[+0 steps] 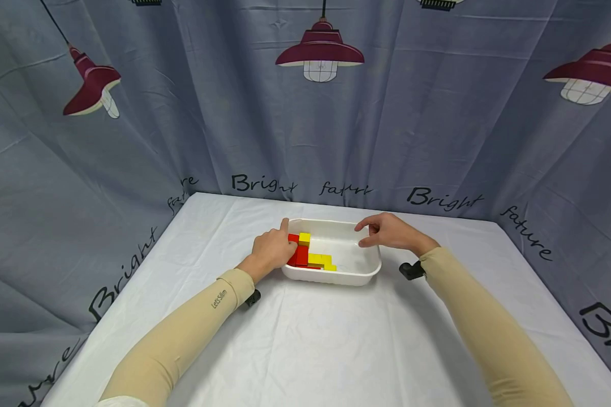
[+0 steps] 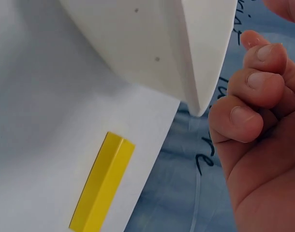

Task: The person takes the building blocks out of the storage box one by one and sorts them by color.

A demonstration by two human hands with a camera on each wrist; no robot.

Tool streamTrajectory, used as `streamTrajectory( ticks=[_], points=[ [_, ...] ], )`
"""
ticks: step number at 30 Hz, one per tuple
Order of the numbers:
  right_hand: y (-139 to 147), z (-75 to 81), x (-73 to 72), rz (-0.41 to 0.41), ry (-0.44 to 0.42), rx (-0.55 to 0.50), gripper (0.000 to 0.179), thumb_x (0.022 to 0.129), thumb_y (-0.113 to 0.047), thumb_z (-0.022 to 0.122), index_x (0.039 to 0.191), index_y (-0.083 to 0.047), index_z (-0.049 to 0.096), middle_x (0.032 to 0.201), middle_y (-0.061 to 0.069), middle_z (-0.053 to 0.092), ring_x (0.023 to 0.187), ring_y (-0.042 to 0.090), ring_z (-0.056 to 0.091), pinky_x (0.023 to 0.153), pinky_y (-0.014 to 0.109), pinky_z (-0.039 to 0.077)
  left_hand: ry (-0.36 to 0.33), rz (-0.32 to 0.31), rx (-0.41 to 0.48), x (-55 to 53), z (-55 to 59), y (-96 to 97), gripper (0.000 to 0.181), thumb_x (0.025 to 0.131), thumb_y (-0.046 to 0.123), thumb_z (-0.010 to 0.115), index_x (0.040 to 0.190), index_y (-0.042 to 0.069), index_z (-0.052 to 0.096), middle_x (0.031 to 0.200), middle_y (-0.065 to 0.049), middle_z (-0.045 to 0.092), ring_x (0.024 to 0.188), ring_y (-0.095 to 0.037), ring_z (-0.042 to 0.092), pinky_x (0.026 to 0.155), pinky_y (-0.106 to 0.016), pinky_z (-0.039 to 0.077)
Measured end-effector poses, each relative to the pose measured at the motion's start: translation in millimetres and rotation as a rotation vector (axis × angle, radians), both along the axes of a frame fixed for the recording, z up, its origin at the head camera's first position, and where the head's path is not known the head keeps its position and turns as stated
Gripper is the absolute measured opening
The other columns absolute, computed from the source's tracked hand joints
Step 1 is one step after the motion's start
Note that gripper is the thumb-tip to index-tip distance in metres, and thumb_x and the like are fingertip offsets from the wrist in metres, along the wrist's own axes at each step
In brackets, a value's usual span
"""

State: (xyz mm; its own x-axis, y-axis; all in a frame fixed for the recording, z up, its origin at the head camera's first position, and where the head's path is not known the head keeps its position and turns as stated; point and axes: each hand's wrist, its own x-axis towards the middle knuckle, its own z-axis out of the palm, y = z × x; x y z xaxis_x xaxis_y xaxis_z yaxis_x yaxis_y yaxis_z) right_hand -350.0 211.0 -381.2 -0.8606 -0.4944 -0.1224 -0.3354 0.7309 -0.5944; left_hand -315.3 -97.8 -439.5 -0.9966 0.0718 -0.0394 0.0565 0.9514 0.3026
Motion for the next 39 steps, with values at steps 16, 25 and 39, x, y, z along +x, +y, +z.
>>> streamTrajectory(
  ticks=[16,25,39],
  points=[
    [-28.9,-4.8,-7.7,0.067,-0.078,0.008,0.043,0.083,-0.024,0.081,0.122,-0.009,0.07,0.074,0.004,0.053,0.071,0.018,0.048,0.066,0.031,0.038,-0.007,0.013,-0.011,-1.1,-1.7,0.0,0.07,0.099,0.036,0.048,0.159,0.009,0.023,0.115,-0.014,0.071,0.087,-0.027,0.069,0.08,-0.044,0.057],
    [-51.6,-4.7,-13.4,0.099,-0.101,0.067,0.041,0.084,-0.023,0.08,0.122,-0.012,0.071,0.076,0.003,0.054,0.075,0.019,0.05,0.07,0.033,0.037,-0.016,0.018,-0.002,-1.1,-1.3,1.1,0.07,0.099,0.036,0.048,0.159,0.009,0.023,0.115,-0.014,0.071,0.088,-0.027,0.068,0.082,-0.044,0.056],
    [-66.6,-14.2,-28.1,0.186,-0.147,0.135,0.039,0.081,-0.026,0.082,0.117,-0.013,0.073,0.076,0.003,0.059,0.078,0.018,0.054,0.076,0.033,0.041,-0.004,0.004,0.002,-0.9,-0.6,-1.2,0.071,0.098,0.036,0.048,0.159,0.009,0.024,0.114,-0.014,0.071,0.089,-0.029,0.069,0.079,-0.044,0.057]
  ],
)
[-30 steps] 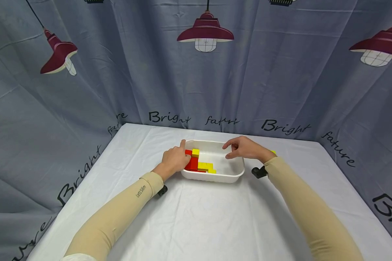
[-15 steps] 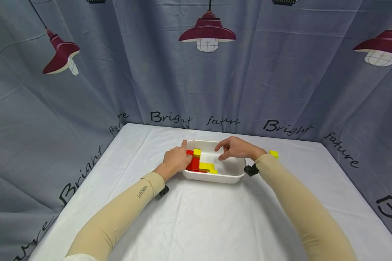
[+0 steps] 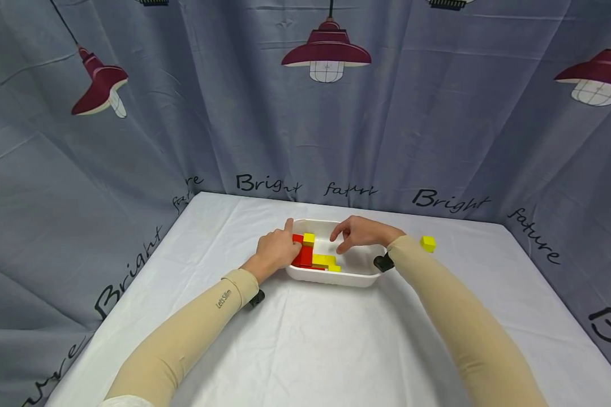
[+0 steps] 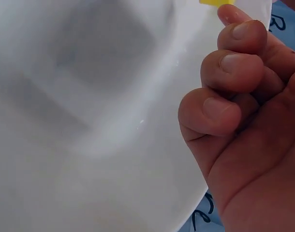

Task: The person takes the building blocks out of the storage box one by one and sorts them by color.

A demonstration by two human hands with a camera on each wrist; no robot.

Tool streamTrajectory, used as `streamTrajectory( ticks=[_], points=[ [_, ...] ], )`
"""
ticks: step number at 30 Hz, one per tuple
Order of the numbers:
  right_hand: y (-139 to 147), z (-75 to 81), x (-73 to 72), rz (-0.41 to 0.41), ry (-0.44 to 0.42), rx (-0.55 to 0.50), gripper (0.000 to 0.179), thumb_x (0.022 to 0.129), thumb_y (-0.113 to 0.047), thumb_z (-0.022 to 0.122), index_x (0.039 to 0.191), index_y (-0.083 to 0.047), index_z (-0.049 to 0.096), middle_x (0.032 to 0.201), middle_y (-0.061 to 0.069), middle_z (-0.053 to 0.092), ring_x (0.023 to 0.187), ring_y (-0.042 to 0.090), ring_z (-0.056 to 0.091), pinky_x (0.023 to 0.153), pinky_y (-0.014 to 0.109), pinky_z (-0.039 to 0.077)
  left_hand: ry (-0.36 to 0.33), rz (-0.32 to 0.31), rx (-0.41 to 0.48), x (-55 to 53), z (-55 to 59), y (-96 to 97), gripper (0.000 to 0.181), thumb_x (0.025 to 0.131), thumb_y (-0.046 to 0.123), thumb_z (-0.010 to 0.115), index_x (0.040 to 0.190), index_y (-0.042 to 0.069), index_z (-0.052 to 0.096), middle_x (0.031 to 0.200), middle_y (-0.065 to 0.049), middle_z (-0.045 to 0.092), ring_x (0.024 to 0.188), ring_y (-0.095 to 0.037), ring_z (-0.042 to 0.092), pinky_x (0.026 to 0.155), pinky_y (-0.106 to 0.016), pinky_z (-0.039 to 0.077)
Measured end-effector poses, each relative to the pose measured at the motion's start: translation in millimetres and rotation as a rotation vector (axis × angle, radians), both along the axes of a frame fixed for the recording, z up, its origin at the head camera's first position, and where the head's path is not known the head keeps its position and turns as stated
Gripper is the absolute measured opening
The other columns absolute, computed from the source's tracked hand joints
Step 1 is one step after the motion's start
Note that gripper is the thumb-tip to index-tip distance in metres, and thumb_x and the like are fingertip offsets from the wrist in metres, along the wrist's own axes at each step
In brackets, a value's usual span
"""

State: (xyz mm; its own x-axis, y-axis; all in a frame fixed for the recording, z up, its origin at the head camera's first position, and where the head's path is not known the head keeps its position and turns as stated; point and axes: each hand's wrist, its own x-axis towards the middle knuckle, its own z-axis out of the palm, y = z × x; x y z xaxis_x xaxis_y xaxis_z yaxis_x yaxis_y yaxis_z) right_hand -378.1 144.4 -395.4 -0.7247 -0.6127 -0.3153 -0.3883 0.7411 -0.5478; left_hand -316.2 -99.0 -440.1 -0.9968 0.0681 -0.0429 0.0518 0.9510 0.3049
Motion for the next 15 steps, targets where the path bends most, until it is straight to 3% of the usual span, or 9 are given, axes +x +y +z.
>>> streamTrajectory(
  ticks=[10,15],
  points=[
    [-10.4,-3.0,4.0,0.01,-0.111,0.09,0.038,0.08,-0.033,0.082,0.115,-0.02,0.074,0.085,0.004,0.061,0.087,0.019,0.053,0.076,0.032,0.039,-0.002,0.004,0.004,0.5,0.8,0.6,0.07,0.098,0.035,0.048,0.158,0.009,0.025,0.117,-0.015,0.071,0.093,-0.029,0.069,0.081,-0.045,0.057],
    [-14.5,-6.4,5.8,0.037,-0.114,0.127,0.038,0.076,-0.036,0.086,0.11,-0.022,0.073,0.083,0.002,0.06,0.071,0.015,0.049,0.065,0.028,0.039,-0.007,0.005,0.001,0.8,1.2,1.0,0.07,0.098,0.036,0.048,0.158,0.009,0.025,0.118,-0.015,0.071,0.092,-0.029,0.069,0.082,-0.045,0.057]
  ],
)
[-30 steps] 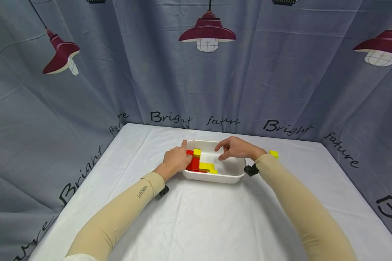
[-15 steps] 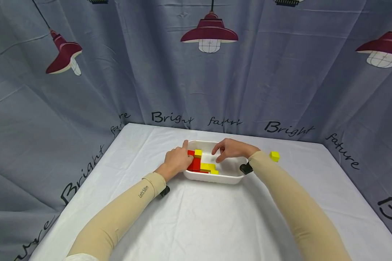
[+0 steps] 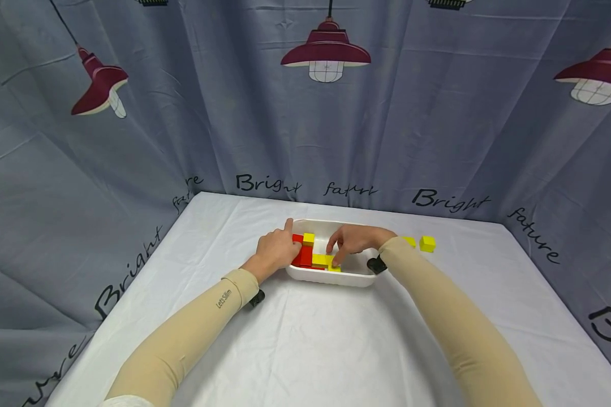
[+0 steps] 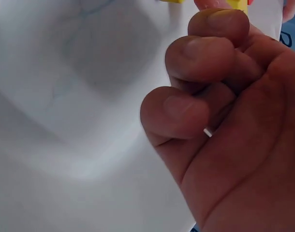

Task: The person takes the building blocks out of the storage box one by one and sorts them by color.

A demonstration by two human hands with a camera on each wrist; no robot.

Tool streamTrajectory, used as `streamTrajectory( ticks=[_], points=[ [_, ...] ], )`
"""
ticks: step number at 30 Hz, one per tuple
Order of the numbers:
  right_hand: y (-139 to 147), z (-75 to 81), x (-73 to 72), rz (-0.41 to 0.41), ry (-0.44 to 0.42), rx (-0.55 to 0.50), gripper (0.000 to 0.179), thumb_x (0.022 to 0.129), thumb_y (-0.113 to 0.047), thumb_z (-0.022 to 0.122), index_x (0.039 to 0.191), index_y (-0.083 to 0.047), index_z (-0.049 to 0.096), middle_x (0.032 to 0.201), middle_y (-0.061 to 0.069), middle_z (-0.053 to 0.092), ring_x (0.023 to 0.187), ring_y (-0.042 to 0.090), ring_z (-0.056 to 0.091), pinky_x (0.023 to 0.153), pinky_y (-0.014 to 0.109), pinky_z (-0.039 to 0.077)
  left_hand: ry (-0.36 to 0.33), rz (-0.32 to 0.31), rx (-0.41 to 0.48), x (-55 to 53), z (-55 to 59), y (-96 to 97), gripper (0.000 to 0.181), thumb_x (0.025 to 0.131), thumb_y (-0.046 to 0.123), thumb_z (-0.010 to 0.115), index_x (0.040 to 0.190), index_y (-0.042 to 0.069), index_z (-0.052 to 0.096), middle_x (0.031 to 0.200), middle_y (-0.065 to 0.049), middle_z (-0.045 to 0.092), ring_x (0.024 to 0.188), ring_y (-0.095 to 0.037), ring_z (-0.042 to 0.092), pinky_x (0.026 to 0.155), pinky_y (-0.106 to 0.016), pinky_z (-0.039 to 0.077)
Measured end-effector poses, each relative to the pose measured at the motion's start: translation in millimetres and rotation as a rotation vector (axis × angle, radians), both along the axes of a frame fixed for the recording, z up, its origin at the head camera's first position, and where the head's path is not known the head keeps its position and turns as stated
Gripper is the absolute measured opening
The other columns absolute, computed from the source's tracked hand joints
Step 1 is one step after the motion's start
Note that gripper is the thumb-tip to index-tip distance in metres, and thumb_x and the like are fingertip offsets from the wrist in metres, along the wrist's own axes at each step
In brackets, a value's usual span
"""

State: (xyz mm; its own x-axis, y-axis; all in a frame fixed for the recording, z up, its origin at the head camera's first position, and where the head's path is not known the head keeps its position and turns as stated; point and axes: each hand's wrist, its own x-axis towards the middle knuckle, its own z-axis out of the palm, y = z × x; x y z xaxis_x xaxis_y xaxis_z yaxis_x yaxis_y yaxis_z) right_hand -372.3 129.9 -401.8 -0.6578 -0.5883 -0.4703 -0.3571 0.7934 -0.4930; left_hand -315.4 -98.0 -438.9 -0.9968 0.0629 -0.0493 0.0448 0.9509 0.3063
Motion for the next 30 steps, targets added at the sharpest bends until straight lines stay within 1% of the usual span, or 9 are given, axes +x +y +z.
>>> streamTrajectory(
  ticks=[2,5,9,16,20,24,27,30],
  points=[
    [-1.8,-1.3,0.6,0.013,0.0,0.018,0.038,0.075,-0.035,0.087,0.107,-0.022,0.072,0.079,0.001,0.057,0.062,0.013,0.044,0.059,0.027,0.036,-0.001,0.002,0.001,0.1,0.1,0.0,0.07,0.099,0.036,0.048,0.158,0.009,0.024,0.118,-0.015,0.071,0.092,-0.029,0.069,0.083,-0.045,0.057],
    [-4.0,-2.2,1.4,0.016,-0.008,0.055,0.038,0.075,-0.035,0.087,0.105,-0.022,0.07,0.077,0.0,0.053,0.057,0.013,0.04,0.055,0.027,0.031,-0.001,0.004,0.002,0.4,0.0,0.0,0.07,0.099,0.036,0.048,0.159,0.009,0.024,0.118,-0.015,0.071,0.091,-0.029,0.069,0.083,-0.045,0.057],
    [-4.9,-2.2,1.8,0.006,-0.024,0.095,0.037,0.076,-0.033,0.087,0.105,-0.021,0.068,0.078,0.0,0.051,0.059,0.013,0.04,0.056,0.026,0.03,0.001,0.004,0.0,0.4,-0.9,0.1,0.07,0.098,0.036,0.048,0.159,0.009,0.024,0.117,-0.015,0.071,0.09,-0.028,0.069,0.082,-0.045,0.057],
    [0.6,1.8,0.1,-0.001,-0.041,0.103,0.035,0.078,-0.028,0.084,0.106,-0.017,0.066,0.08,0.001,0.051,0.056,0.012,0.039,0.054,0.025,0.029,0.003,-0.003,-0.002,0.2,-0.6,0.1,0.07,0.098,0.036,0.048,0.159,0.009,0.024,0.115,-0.015,0.071,0.087,-0.028,0.069,0.079,-0.044,0.057],
    [4.8,3.9,-1.4,0.003,-0.048,0.115,0.032,0.081,-0.027,0.082,0.106,-0.015,0.067,0.078,0.0,0.05,0.056,0.011,0.039,0.057,0.025,0.03,-0.001,-0.009,-0.002,0.1,-0.4,0.1,0.071,0.098,0.036,0.048,0.159,0.009,0.023,0.113,-0.015,0.072,0.085,-0.027,0.068,0.078,-0.043,0.057],
    [8.3,6.6,-2.4,0.008,-0.041,0.128,0.024,0.085,-0.027,0.078,0.104,-0.016,0.069,0.078,-0.001,0.051,0.058,0.011,0.04,0.06,0.025,0.033,0.001,-0.008,-0.005,0.5,0.2,0.2,0.071,0.098,0.036,0.048,0.159,0.009,0.024,0.113,-0.014,0.072,0.085,-0.027,0.068,0.078,-0.043,0.057],
    [10.4,8.6,-3.6,0.006,-0.026,0.143,0.019,0.088,-0.026,0.075,0.103,-0.017,0.07,0.078,-0.002,0.05,0.059,0.011,0.04,0.06,0.025,0.034,0.004,-0.007,-0.008,0.8,0.3,0.3,0.071,0.098,0.036,0.048,0.159,0.009,0.024,0.113,-0.015,0.072,0.085,-0.027,0.068,0.077,-0.043,0.057],
    [12.2,9.2,-5.5,0.0,-0.011,0.156,0.018,0.089,-0.026,0.073,0.105,-0.017,0.07,0.077,-0.003,0.049,0.06,0.01,0.041,0.058,0.024,0.033,0.007,-0.006,-0.01,0.7,0.2,0.0,0.071,0.098,0.036,0.048,0.159,0.009,0.024,0.114,-0.015,0.071,0.086,-0.027,0.068,0.077,-0.043,0.057]
  ],
)
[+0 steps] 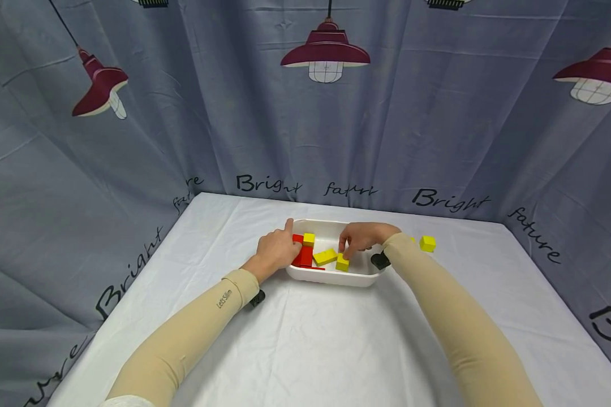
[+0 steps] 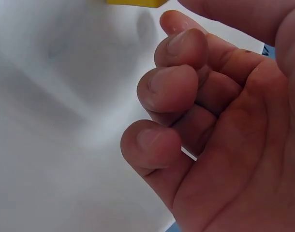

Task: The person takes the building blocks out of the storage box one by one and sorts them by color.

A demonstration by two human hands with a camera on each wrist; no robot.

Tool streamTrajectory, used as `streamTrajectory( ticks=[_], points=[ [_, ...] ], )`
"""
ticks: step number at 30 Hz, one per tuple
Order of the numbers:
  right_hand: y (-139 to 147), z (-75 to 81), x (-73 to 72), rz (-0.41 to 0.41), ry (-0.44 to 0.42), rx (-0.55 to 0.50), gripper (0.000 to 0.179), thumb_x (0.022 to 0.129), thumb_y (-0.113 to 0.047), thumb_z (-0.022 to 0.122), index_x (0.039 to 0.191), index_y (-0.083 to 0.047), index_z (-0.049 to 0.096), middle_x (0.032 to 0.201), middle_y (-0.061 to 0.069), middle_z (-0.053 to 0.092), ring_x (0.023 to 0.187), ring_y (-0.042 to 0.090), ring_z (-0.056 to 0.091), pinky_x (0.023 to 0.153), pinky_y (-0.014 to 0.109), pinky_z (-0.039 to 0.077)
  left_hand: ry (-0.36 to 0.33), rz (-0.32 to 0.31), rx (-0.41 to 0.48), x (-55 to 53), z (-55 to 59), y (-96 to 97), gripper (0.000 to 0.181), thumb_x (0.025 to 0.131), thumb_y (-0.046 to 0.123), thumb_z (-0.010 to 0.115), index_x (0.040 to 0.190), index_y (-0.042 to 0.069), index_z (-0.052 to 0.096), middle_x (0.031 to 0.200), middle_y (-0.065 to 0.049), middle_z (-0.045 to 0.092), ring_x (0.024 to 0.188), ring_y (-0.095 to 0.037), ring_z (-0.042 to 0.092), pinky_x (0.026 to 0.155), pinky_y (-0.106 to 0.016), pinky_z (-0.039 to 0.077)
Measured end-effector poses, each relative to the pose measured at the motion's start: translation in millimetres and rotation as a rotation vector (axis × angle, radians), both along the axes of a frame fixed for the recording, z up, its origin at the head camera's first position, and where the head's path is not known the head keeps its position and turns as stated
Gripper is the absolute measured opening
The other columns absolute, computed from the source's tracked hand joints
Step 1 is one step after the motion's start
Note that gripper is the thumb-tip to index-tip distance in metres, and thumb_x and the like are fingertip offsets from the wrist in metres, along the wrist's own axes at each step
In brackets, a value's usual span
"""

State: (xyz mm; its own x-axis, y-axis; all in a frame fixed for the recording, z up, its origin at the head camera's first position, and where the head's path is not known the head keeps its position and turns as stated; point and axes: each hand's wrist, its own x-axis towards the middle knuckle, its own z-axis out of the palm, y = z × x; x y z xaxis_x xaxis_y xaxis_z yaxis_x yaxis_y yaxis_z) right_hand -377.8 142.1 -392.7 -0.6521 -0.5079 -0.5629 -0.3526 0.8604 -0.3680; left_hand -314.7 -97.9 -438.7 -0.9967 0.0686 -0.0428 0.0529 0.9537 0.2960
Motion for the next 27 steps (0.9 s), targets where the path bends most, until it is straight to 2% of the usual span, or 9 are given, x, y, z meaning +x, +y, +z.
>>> streamTrajectory(
  ticks=[10,18,27],
  points=[
    [2.7,-0.2,-7.0,-0.046,0.033,-0.007,0.02,0.094,-0.026,0.069,0.111,-0.017,0.066,0.088,0.001,0.054,0.058,0.012,0.041,0.053,0.023,0.033,0.002,0.004,0.002,-0.7,-0.5,0.1,0.071,0.098,0.036,0.049,0.159,0.009,0.024,0.115,-0.015,0.072,0.086,-0.027,0.068,0.078,-0.043,0.057],
    [4.1,-8.7,-13.3,-0.039,0.075,-0.048,0.025,0.097,-0.029,0.065,0.116,-0.013,0.064,0.081,-0.001,0.051,0.056,0.011,0.04,0.053,0.023,0.034,-0.009,0.013,0.004,0.2,-1.0,0.9,0.071,0.099,0.036,0.049,0.159,0.009,0.024,0.113,-0.014,0.072,0.081,-0.025,0.067,0.077,-0.042,0.057],
    [3.2,-15.3,-13.8,-0.064,0.116,-0.081,0.029,0.098,-0.033,0.063,0.116,-0.011,0.066,0.082,0.0,0.056,0.06,0.012,0.046,0.055,0.024,0.038,0.001,0.012,0.003,-0.2,-1.8,1.6,0.071,0.099,0.036,0.049,0.159,0.009,0.024,0.115,-0.014,0.072,0.083,-0.026,0.068,0.078,-0.043,0.057]
  ],
)
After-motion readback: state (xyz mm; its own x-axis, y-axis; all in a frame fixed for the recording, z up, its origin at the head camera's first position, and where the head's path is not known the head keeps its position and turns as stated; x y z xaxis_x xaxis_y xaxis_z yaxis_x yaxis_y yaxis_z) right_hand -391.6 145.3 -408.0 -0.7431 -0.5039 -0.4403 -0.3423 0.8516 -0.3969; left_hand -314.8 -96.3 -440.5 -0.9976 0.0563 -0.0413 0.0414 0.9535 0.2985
